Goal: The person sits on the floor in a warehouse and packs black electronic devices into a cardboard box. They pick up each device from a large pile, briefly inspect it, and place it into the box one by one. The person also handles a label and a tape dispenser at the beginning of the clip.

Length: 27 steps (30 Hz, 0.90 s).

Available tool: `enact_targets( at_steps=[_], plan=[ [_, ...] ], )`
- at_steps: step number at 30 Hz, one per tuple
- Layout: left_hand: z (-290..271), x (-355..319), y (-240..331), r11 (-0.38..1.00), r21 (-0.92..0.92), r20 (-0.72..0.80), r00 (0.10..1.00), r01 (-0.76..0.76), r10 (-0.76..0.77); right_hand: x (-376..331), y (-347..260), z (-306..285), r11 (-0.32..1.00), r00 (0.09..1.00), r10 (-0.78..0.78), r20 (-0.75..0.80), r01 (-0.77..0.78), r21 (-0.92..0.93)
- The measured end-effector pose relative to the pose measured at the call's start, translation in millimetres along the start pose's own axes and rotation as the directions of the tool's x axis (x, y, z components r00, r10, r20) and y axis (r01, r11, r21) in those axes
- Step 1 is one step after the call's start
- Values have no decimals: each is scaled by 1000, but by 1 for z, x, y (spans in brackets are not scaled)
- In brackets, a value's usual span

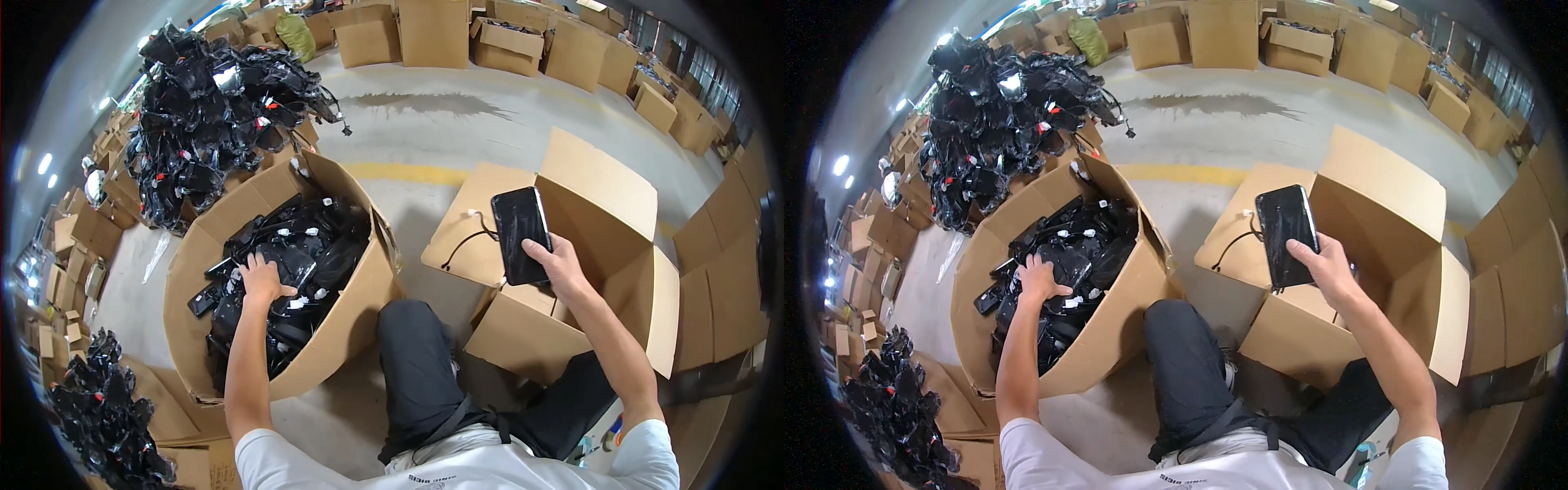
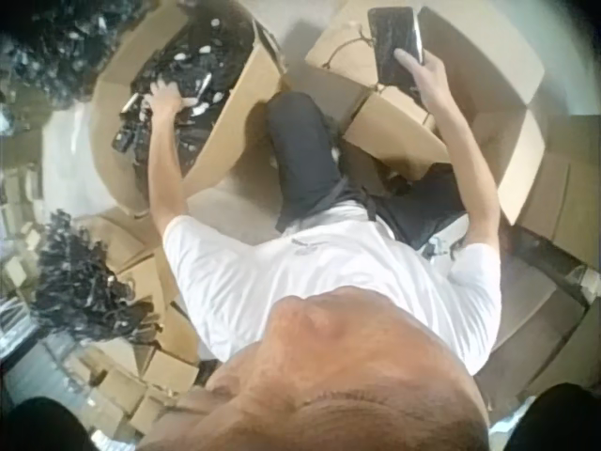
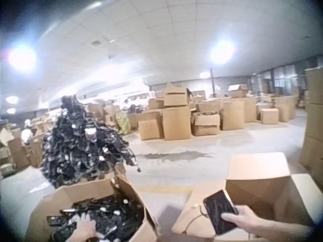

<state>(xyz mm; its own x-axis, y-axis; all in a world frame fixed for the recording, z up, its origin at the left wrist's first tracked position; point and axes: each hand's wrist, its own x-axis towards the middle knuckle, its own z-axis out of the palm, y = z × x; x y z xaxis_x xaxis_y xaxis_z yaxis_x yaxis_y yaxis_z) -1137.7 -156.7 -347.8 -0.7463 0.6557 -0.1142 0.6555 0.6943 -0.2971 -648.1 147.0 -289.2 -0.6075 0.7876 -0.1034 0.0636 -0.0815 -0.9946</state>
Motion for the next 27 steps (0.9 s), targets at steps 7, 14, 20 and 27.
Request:
enact_targets(
  at_steps=[7, 14, 20, 27],
  plan=[
    [5, -30, -9, 485, -874, 72, 983, -20, 169, -37, -1, -26, 977, 998, 31, 56, -42, 208],
    [-157, -129, 92, -13, -982, -179, 953, -188, -244, -38, -36, 10, 957, 953, -277, 122, 264, 118],
    [-165, -164, 311, -362, -776, -501, 854, -516, -145, -62, -45, 90, 617, 686, -721, -99, 570, -543],
    [-168, -169, 351, -649, -714, -476, 861, -262, 176, -109, -61, -2, 569, 816, -541, 203, 533, -626]
  ],
)
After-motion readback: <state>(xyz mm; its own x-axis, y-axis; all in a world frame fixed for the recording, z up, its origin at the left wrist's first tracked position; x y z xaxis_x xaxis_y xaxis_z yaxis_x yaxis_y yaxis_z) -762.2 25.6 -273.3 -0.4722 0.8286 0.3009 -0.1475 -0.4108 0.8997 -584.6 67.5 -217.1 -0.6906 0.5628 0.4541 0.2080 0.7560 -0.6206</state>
